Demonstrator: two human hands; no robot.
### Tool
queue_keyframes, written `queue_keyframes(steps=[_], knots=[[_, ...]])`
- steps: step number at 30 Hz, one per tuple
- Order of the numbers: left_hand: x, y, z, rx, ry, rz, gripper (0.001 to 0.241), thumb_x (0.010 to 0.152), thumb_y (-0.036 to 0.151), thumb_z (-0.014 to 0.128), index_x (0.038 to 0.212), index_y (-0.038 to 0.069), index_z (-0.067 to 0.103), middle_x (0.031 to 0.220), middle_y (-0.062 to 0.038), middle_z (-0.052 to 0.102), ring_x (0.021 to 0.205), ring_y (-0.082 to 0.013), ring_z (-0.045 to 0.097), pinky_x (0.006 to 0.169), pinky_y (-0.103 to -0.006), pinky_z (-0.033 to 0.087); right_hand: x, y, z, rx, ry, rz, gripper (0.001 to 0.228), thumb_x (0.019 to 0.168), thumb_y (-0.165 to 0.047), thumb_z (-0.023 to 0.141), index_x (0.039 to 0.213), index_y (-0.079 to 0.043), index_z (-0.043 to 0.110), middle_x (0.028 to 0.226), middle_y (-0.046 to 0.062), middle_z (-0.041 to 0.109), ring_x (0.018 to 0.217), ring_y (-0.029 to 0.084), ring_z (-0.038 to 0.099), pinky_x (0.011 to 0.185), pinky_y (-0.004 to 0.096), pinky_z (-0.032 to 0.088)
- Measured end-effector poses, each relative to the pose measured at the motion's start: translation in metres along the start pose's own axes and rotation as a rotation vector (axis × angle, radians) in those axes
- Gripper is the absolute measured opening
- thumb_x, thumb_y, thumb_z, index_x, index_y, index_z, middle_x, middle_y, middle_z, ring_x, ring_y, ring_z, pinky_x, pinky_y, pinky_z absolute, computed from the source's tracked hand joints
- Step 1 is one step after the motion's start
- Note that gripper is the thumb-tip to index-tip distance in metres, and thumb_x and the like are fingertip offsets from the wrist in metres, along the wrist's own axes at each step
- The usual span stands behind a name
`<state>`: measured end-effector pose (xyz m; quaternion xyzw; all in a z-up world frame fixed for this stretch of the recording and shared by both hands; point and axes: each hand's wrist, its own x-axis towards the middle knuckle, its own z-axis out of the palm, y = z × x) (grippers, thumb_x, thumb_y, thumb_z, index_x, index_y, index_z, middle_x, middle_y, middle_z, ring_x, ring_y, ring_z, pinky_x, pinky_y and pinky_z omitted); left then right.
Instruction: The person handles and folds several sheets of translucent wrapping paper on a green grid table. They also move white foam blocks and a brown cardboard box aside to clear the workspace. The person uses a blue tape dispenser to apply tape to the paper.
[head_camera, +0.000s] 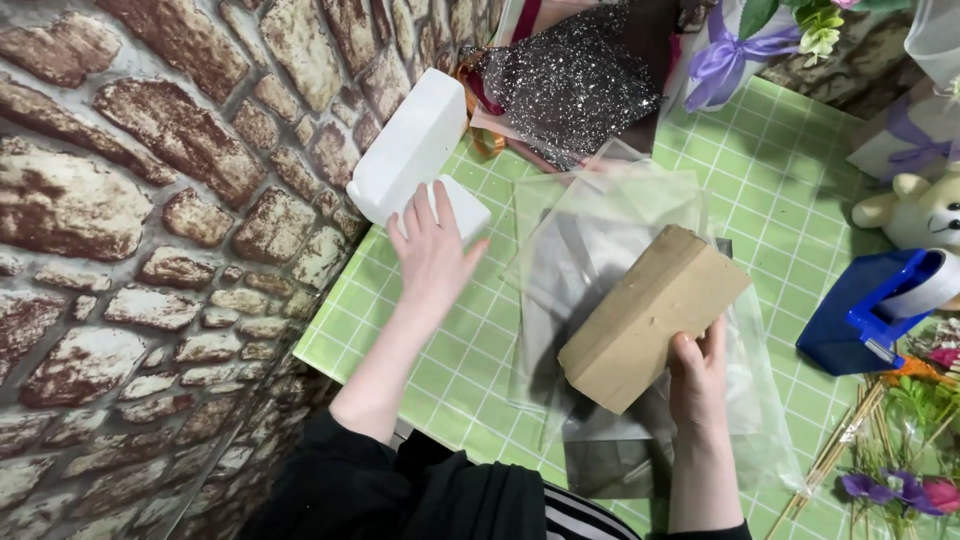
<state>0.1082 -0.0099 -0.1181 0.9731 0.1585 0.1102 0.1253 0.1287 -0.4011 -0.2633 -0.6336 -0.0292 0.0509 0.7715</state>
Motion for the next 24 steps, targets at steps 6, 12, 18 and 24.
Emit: queue_keyframes(steps=[6, 12, 18, 24], knots=[[0.04, -0.047, 0.014, 0.164, 0.39, -0.043, 0.082, 0.083, 0.032, 0.087, 0.145, -0.003, 0.046, 0.126, -0.022, 0.048, 0.111, -0.0353, 0.048, 0.094, -0.0525, 0.035, -0.002, -0.017, 0.016, -0.034, 0.054, -0.008, 0.089, 0.093, -0.042, 0.062, 0.169, -0.019, 0.022, 0.126, 0.022, 0.059, 0.101, 0.032, 0.065, 0.079, 0.05, 0.056], [0.066, -0.08, 0.037, 0.371, 0.456, -0.084, 0.104, 0.057, 0.04, 0.099, 0.14, 0.0, 0.05, 0.126, -0.019, 0.048, 0.113, -0.0334, 0.046, 0.099, -0.0523, 0.032, -0.006, -0.028, 0.021, -0.056, 0.095, -0.014, 0.088, 0.094, -0.04, 0.062, 0.169, -0.018, 0.022, 0.129, 0.024, 0.059, 0.103, 0.033, 0.064, 0.082, 0.053, 0.055], [0.046, -0.073, 0.018, 0.172, 0.389, -0.062, 0.089, 0.068, 0.027, 0.094, 0.139, 0.0, 0.046, 0.116, -0.015, 0.042, 0.101, -0.0343, 0.043, 0.09, -0.0504, 0.034, -0.003, -0.016, 0.008, -0.041, 0.101, -0.033, 0.079, 0.095, -0.039, 0.064, 0.164, -0.017, 0.032, 0.115, 0.017, 0.063, 0.092, 0.025, 0.067, 0.072, 0.042, 0.057], [0.033, -0.044, 0.004, 0.071, 0.102, 0.081, 0.067, 0.076, 0.018, 0.088, 0.135, 0.003, 0.06, 0.106, -0.016, 0.053, 0.094, -0.0274, 0.048, 0.087, -0.0447, 0.037, -0.004, -0.022, 0.007, -0.051, 0.121, -0.04, 0.076, 0.096, -0.038, 0.063, 0.163, -0.016, 0.032, 0.115, 0.015, 0.063, 0.092, 0.021, 0.066, 0.072, 0.038, 0.056]])
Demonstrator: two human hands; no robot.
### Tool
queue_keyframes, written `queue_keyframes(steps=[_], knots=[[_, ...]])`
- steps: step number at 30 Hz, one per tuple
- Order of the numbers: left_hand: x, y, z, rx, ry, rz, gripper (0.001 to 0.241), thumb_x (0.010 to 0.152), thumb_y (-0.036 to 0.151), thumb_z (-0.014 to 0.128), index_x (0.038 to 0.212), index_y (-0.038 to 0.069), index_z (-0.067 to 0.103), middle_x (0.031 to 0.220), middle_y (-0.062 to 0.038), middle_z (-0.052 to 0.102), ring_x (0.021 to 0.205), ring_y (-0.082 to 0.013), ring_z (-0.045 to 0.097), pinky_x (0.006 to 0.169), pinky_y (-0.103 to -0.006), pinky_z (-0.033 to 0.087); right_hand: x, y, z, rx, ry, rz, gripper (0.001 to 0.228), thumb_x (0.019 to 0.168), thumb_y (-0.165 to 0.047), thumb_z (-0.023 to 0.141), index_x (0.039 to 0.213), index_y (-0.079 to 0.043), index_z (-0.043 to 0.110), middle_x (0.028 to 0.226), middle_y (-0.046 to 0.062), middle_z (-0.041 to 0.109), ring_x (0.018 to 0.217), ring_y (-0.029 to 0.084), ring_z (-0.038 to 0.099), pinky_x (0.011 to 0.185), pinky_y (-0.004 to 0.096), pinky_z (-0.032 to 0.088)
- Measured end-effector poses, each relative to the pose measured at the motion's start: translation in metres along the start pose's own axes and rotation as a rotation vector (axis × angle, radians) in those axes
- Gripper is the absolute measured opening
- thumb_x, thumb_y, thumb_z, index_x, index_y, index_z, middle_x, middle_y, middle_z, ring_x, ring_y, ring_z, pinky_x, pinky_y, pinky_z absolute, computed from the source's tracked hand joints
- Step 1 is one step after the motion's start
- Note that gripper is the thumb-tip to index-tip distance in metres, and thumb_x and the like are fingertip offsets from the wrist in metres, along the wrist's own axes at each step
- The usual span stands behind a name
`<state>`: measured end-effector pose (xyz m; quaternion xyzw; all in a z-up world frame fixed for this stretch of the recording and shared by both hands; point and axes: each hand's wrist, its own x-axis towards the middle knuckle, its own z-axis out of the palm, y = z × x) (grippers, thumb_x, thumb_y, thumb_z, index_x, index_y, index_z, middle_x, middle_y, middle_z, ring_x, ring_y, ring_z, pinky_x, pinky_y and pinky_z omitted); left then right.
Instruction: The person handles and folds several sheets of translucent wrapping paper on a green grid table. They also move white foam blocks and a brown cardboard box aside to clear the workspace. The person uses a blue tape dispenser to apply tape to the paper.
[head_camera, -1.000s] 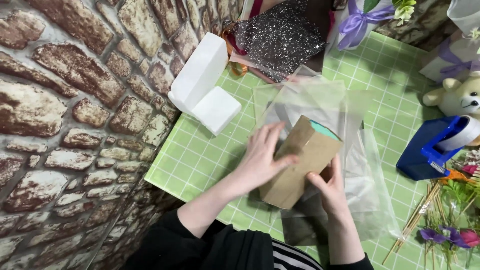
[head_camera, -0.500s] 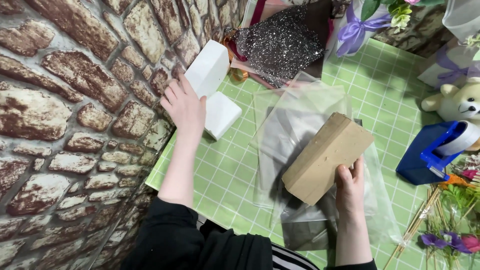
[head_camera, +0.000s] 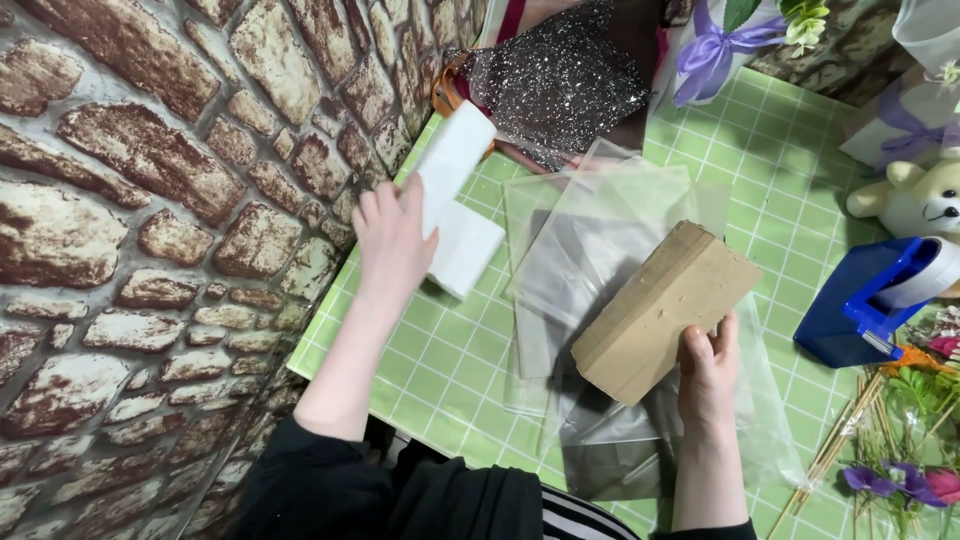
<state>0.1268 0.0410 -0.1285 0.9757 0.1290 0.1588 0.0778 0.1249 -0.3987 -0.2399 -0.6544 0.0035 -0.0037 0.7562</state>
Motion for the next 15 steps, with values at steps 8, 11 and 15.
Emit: queue_keyframes(steps=[8, 11, 15], knots=[[-0.051, 0.035, -0.014, 0.132, 0.225, 0.305, 0.081, 0.065, 0.02, 0.091, 0.137, 0.007, 0.058, 0.109, -0.018, 0.054, 0.091, -0.0307, 0.052, 0.078, -0.0428, 0.041, 0.002, -0.002, -0.004, 0.009, 0.019, -0.011, 0.075, 0.098, -0.037, 0.062, 0.163, -0.016, 0.032, 0.117, 0.013, 0.064, 0.094, 0.023, 0.068, 0.075, 0.039, 0.057], [-0.027, 0.013, -0.002, 0.327, 0.461, 0.213, 0.052, 0.082, 0.013, 0.077, 0.132, 0.009, 0.06, 0.106, -0.016, 0.054, 0.09, -0.0275, 0.052, 0.077, -0.0401, 0.041, -0.001, -0.007, 0.0, 0.006, 0.021, -0.016, 0.075, 0.098, -0.037, 0.062, 0.164, -0.016, 0.031, 0.118, 0.013, 0.064, 0.095, 0.021, 0.067, 0.075, 0.039, 0.057], [-0.022, 0.001, 0.027, 0.538, 0.522, 0.203, 0.027, 0.1, 0.012, 0.061, 0.126, 0.016, 0.066, 0.104, -0.013, 0.058, 0.089, -0.0236, 0.056, 0.08, -0.0391, 0.042, 0.001, 0.003, -0.008, -0.014, 0.019, -0.008, 0.077, 0.098, -0.038, 0.062, 0.165, -0.016, 0.031, 0.115, 0.012, 0.064, 0.091, 0.018, 0.065, 0.075, 0.037, 0.055]])
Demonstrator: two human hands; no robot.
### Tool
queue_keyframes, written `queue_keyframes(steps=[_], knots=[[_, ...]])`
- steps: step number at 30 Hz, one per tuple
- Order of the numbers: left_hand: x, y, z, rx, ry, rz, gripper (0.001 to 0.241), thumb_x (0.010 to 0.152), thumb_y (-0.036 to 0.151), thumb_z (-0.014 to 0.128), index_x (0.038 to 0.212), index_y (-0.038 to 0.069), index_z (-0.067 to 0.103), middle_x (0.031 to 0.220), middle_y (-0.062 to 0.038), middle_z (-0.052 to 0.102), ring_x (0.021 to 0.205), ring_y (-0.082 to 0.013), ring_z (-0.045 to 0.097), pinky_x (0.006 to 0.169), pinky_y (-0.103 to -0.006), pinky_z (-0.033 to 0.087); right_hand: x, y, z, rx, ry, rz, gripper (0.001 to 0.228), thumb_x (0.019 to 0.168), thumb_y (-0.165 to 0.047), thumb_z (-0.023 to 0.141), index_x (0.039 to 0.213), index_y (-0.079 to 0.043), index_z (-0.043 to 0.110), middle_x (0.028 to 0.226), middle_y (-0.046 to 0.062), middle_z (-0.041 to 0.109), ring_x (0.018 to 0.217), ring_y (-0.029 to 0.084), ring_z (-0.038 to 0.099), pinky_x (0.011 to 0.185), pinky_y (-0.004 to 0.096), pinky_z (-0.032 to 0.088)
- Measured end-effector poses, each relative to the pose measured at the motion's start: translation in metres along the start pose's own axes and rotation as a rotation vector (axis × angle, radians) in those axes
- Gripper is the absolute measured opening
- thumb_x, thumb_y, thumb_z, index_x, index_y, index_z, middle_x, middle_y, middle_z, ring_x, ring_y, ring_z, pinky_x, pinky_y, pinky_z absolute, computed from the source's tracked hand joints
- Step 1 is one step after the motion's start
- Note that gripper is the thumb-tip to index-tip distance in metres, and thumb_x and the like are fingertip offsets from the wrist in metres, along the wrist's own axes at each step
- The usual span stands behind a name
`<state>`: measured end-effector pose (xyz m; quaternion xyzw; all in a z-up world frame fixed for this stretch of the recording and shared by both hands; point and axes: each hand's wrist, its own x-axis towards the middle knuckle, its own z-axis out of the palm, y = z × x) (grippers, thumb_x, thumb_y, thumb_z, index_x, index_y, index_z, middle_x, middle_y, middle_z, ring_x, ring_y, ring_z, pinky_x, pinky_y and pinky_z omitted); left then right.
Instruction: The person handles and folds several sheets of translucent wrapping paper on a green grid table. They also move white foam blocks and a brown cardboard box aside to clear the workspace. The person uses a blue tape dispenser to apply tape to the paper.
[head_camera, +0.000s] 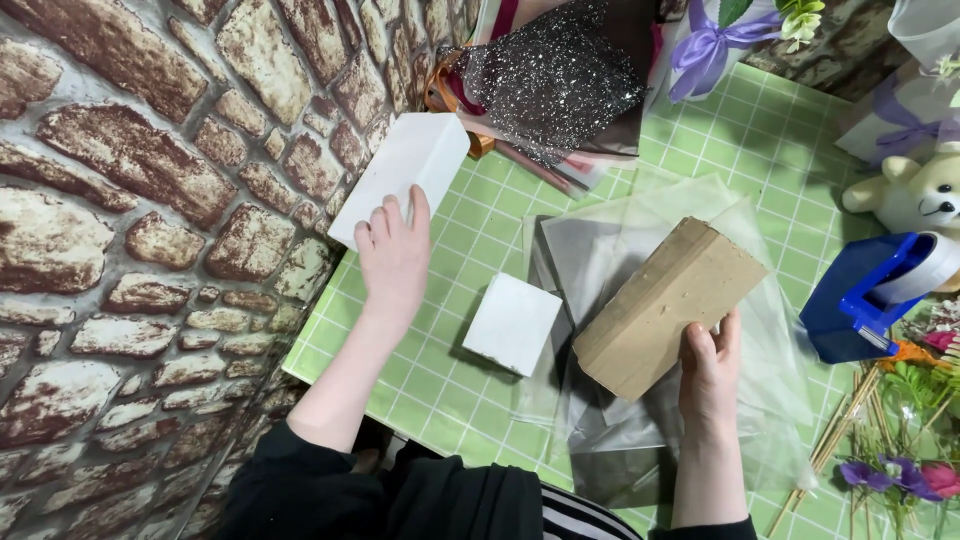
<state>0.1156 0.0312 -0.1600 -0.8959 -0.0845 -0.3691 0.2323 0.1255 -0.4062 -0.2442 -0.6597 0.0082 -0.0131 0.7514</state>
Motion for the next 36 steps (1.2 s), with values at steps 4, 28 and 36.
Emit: queue_keyframes(steps=[4, 28, 36], knots=[[-0.015, 0.013, 0.0, -0.286, -0.321, 0.031, 0.063, 0.085, 0.044, 0.079, 0.137, 0.013, 0.063, 0.123, -0.019, 0.059, 0.111, -0.0281, 0.055, 0.1, -0.0505, 0.033, 0.003, 0.009, -0.007, -0.01, 0.004, 0.005, 0.078, 0.098, -0.037, 0.062, 0.166, -0.016, 0.03, 0.115, 0.012, 0.064, 0.091, 0.018, 0.064, 0.076, 0.037, 0.055], [0.08, -0.02, -0.067, -0.766, -0.531, -0.185, 0.093, 0.078, 0.024, 0.083, 0.157, 0.001, 0.039, 0.158, -0.04, 0.016, 0.146, -0.0573, 0.023, 0.106, -0.0738, 0.029, -0.001, 0.014, -0.006, 0.016, 0.029, 0.022, 0.081, 0.094, -0.038, 0.066, 0.164, -0.017, 0.032, 0.12, 0.015, 0.064, 0.097, 0.024, 0.067, 0.076, 0.037, 0.055], [0.056, -0.013, 0.0, -0.13, -0.509, -0.067, 0.104, 0.091, 0.056, 0.073, 0.164, -0.004, 0.029, 0.167, -0.033, 0.022, 0.16, -0.041, 0.009, 0.114, -0.0725, -0.024, 0.002, 0.017, -0.019, 0.065, 0.046, -0.101, 0.074, 0.095, -0.036, 0.067, 0.16, -0.015, 0.037, 0.085, 0.004, 0.064, 0.061, 0.007, 0.057, 0.056, 0.022, 0.052]])
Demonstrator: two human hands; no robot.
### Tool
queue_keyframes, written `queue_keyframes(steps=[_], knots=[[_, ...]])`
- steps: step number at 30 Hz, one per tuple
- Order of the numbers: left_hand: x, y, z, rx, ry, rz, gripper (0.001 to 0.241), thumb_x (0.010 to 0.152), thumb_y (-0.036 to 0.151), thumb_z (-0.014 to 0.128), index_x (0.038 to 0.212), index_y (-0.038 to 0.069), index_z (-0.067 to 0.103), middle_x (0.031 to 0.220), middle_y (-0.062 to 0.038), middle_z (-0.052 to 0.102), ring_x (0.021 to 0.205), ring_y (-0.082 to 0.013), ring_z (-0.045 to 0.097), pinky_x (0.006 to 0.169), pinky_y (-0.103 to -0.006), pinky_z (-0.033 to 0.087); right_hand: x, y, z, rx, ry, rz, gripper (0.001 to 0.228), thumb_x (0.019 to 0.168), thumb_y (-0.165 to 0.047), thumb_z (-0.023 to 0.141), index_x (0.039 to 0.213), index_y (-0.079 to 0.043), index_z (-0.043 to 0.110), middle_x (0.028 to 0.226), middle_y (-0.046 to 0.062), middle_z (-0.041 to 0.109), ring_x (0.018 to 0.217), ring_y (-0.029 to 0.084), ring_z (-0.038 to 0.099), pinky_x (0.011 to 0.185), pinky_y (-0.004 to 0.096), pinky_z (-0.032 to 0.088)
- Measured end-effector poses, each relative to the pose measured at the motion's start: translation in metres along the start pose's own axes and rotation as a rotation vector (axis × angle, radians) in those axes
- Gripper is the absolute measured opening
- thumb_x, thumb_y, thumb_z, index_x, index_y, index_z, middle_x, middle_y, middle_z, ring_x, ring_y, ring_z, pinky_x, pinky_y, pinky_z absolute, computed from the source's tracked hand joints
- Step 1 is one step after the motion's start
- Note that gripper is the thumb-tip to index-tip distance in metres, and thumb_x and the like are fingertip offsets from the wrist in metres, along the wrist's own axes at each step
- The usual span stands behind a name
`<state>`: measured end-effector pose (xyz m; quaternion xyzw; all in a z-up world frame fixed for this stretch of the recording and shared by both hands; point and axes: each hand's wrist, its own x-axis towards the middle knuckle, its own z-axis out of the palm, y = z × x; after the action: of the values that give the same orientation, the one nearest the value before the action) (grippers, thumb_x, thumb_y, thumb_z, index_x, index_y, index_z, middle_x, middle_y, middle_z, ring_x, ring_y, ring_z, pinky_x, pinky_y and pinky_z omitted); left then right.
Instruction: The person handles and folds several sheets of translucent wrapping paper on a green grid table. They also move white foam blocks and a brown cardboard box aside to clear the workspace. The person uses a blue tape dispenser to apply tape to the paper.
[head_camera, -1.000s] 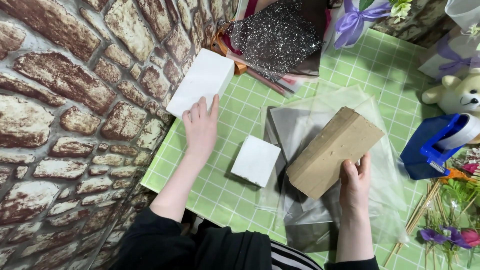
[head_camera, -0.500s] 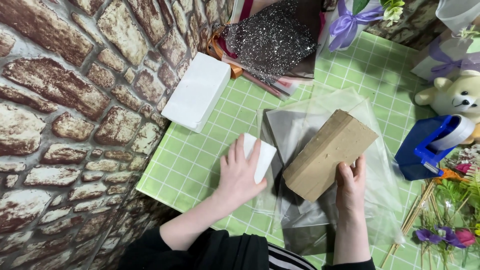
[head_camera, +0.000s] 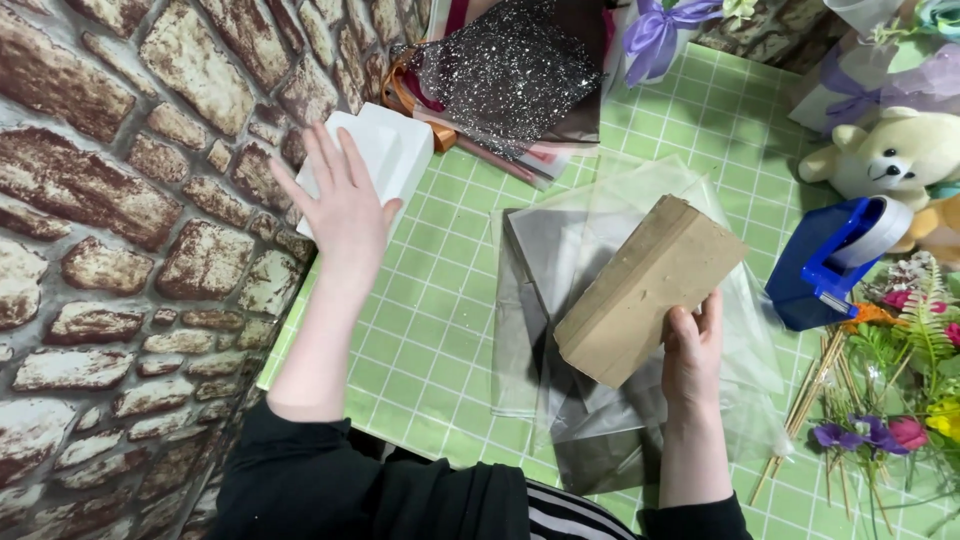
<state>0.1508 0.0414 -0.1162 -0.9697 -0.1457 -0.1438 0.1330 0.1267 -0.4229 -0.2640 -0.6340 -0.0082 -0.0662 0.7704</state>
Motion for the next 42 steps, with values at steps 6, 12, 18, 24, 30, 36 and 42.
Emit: queue_keyframes(steps=[6, 12, 18, 24, 30, 36, 42], knots=[[-0.039, 0.063, -0.024, -0.581, -0.068, 0.214, 0.054, 0.097, 0.03, 0.068, 0.144, 0.007, 0.056, 0.159, -0.027, 0.035, 0.151, -0.0426, 0.025, 0.115, -0.074, -0.003, 0.004, -0.062, 0.003, 0.03, 0.107, -0.028, 0.073, 0.101, -0.038, 0.06, 0.165, -0.019, 0.032, 0.108, 0.005, 0.067, 0.084, 0.01, 0.069, 0.069, 0.026, 0.06], [-0.005, 0.018, -0.053, -0.729, 0.317, 0.084, 0.029, 0.104, 0.02, 0.057, 0.127, 0.007, 0.068, 0.138, -0.013, 0.057, 0.124, -0.0307, 0.048, 0.102, -0.0475, 0.035, -0.004, -0.13, 0.046, 0.004, 0.201, 0.057, 0.09, 0.079, -0.055, 0.073, 0.155, -0.022, 0.037, 0.141, -0.004, 0.053, 0.132, 0.015, 0.052, 0.107, 0.032, 0.047], [0.0, 0.004, -0.077, -0.81, 0.45, 0.075, 0.022, 0.102, 0.016, 0.06, 0.118, 0.009, 0.072, 0.132, -0.009, 0.062, 0.118, -0.0277, 0.055, 0.103, -0.0449, 0.033, -0.006, -0.131, 0.053, 0.005, 0.134, 0.011, 0.093, 0.081, -0.059, 0.073, 0.156, -0.02, 0.035, 0.147, 0.0, 0.05, 0.139, 0.018, 0.049, 0.115, 0.036, 0.046], [-0.016, 0.046, -0.057, -1.184, -0.153, 0.138, 0.034, 0.103, 0.03, 0.05, 0.125, 0.008, 0.066, 0.126, -0.01, 0.069, 0.119, -0.0241, 0.061, 0.107, -0.048, 0.044, -0.004, -0.126, 0.054, 0.047, 0.16, 0.024, 0.095, 0.077, -0.06, 0.075, 0.154, -0.021, 0.036, 0.146, 0.001, 0.05, 0.139, 0.02, 0.05, 0.112, 0.038, 0.049], [-0.059, 0.133, -0.012, -1.693, -0.756, 0.362, 0.095, 0.086, 0.052, 0.079, 0.16, 0.017, 0.031, 0.146, -0.023, 0.054, 0.135, -0.0422, 0.053, 0.111, -0.0542, 0.041, -0.009, -0.006, 0.035, 0.036, 0.185, 0.062, 0.071, 0.101, -0.027, 0.063, 0.162, -0.015, 0.03, 0.11, 0.005, 0.062, 0.082, 0.006, 0.058, 0.069, 0.016, 0.057], [-0.055, 0.145, -0.065, -1.755, -0.901, 0.299, 0.103, 0.075, 0.031, 0.088, 0.158, 0.015, 0.03, 0.15, -0.022, 0.047, 0.138, -0.0394, 0.048, 0.116, -0.0546, 0.035, -0.022, -0.11, 0.09, -0.309, -0.31, -0.061, 0.084, 0.099, -0.037, 0.06, 0.165, -0.009, 0.016, 0.156, 0.027, 0.042, 0.143, 0.045, 0.042, 0.118, 0.063, 0.026], [-0.039, 0.128, -0.053, -1.869, -0.725, 0.29, 0.107, 0.078, 0.018, 0.086, 0.158, 0.002, 0.018, 0.153, -0.028, 0.035, 0.145, -0.043, 0.033, 0.122, -0.0589, 0.019, -0.03, -0.098, 0.063, -1.524, -0.442, 0.043, 0.101, 0.08, -0.075, 0.068, 0.162, -0.027, 0.032, 0.166, 0.027, 0.021, 0.153, 0.051, 0.015, 0.118, 0.071, 0.012]])
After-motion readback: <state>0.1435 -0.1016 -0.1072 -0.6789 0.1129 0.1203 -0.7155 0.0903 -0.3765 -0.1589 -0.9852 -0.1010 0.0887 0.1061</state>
